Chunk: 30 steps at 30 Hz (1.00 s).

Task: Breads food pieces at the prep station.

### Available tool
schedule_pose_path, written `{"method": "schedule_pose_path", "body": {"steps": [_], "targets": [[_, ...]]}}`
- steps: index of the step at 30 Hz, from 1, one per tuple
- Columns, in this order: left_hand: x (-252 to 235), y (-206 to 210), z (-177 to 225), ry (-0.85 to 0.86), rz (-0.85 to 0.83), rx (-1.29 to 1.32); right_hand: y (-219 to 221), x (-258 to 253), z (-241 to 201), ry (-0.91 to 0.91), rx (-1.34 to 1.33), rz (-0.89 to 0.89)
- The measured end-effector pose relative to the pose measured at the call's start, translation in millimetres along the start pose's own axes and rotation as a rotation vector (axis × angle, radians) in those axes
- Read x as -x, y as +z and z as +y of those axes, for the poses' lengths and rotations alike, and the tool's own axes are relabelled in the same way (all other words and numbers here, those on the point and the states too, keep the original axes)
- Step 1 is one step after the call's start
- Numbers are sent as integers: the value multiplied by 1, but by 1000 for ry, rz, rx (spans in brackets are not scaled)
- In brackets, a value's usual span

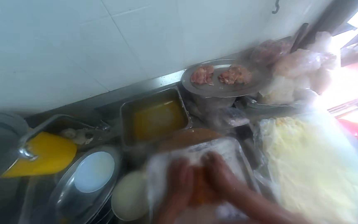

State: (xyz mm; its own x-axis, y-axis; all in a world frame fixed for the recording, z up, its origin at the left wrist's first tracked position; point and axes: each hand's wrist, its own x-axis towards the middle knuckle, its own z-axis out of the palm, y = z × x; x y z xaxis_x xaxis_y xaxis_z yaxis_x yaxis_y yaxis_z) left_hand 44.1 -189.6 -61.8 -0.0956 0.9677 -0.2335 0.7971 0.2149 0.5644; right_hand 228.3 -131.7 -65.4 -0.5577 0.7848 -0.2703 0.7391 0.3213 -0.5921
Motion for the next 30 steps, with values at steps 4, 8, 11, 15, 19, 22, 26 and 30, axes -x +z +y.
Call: {"method": "schedule_pose_path", "body": {"steps": [4, 8, 11, 15, 19, 22, 26, 30], "targets": [[41, -27, -8, 44, -259, 61, -49, 45, -1, -100, -50, -400], [49, -12, -4, -2, -209, -131, -44, 67, 3, 168, 43, -359], [19, -9, 13, -79, -341, 47, -12, 41, -20, 135, -159, -310], [8, -67, 5, -60, -352, 208, -49, 5, -30, -91, -295, -389], [19, -94, -1, 202, -360, -112, -77, -1, -18, -278, 60, -307], [48, -92, 1, 200, -481, -240, -59, 23, -1, -231, 288, -276], [101, -39, -34, 90, -193, -266, -42, 79, -7, 258, 266, -381], [109, -15, 7, -191, -256, -172, 10, 85, -50, 366, -12, -365]]}}
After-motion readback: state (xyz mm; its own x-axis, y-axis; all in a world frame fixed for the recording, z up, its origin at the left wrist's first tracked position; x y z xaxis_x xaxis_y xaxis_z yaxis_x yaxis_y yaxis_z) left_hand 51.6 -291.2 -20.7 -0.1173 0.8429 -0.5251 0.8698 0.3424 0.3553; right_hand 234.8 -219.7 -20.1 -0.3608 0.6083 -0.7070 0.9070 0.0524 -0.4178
